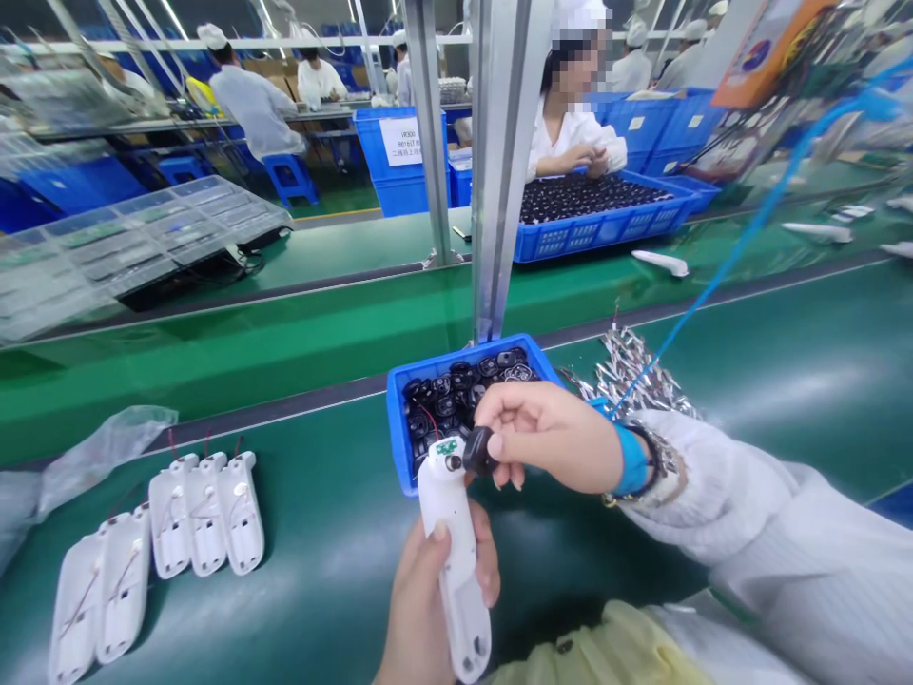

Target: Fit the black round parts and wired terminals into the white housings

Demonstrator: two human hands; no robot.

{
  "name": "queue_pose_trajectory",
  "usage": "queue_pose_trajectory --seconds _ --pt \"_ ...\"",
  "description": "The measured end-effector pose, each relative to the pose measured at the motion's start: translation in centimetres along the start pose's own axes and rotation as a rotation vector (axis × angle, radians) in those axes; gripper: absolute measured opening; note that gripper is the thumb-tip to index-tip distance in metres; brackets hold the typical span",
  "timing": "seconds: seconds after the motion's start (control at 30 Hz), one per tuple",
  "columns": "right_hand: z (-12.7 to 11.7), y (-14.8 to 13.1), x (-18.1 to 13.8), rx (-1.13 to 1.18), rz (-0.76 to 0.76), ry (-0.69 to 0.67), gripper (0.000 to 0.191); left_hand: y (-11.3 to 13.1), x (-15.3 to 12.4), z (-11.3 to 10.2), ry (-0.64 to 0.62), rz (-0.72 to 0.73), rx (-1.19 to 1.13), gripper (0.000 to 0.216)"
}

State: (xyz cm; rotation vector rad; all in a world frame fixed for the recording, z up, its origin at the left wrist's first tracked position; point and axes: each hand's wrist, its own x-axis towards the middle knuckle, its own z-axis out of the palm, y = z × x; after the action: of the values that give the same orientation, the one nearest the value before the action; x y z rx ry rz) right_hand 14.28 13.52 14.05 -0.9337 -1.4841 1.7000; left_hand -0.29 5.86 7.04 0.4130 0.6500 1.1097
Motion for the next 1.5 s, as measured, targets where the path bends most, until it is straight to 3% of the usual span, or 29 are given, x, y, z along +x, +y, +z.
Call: queue_pose_trajectory --seconds 0.2,0.3,0.57,0.7,0.77,0.87,0.93,1.0,1.1,1.2,1.3,1.5 --pt "0.4 0.6 0.2 0.061 0.051 0.032 0.009 -0.2 -0.8 0.8 -0.020 -0.002 0.020 0.026" --pt "0.7 0.8 0.3 0.058 0.068 0.072 0.009 -0.5 -0.7 1.0 0.026 0.034 0.050 0.026" --pt "3.0 2.6 0.8 0.439 0.185 0.085 0.022 -2.4 0.5 0.4 0.265 0.405 0.323 0.032" --pt "4.0 3.1 1.0 0.492 0.239 0.097 0.026 -2.7 0.8 0.2 0.428 0.597 0.544 0.036" --pt "3.9 2.8 1.1 0.455 0.222 0.092 0.025 -2.5 0.8 0.2 0.417 0.626 0.564 0.036" --pt "2.7 1.6 1.2 0.152 0.007 0.131 0.015 -2.0 0.5 0.3 0.276 0.495 0.498 0.037" --pt "1.5 0.4 1.2 -0.189 -0.283 0.164 0.003 -1.4 0.1 0.5 0.168 0.344 0.482 0.039" --pt "0.6 -0.5 1.2 -0.462 -0.544 0.141 0.006 -0.7 -0.2 0.6 0.086 0.223 0.481 0.041" --pt "0.0 -0.5 1.1 -0.621 -0.658 0.150 0.009 0.1 -0.3 0.6 0.062 0.182 0.548 0.042" --pt "0.0 1.1 0.9 -0.674 -0.561 0.277 0.013 0.8 0.4 0.5 0.185 0.306 0.807 0.035" --pt "-0.3 2.7 0.0 -0.631 -0.381 0.295 0.027 1.2 1.2 0.4 0.269 0.453 1.072 0.031" --pt "-2.7 2.4 -2.2 -0.436 0.051 0.066 0.036 1.2 1.8 0.3 0.182 0.433 1.227 0.050"
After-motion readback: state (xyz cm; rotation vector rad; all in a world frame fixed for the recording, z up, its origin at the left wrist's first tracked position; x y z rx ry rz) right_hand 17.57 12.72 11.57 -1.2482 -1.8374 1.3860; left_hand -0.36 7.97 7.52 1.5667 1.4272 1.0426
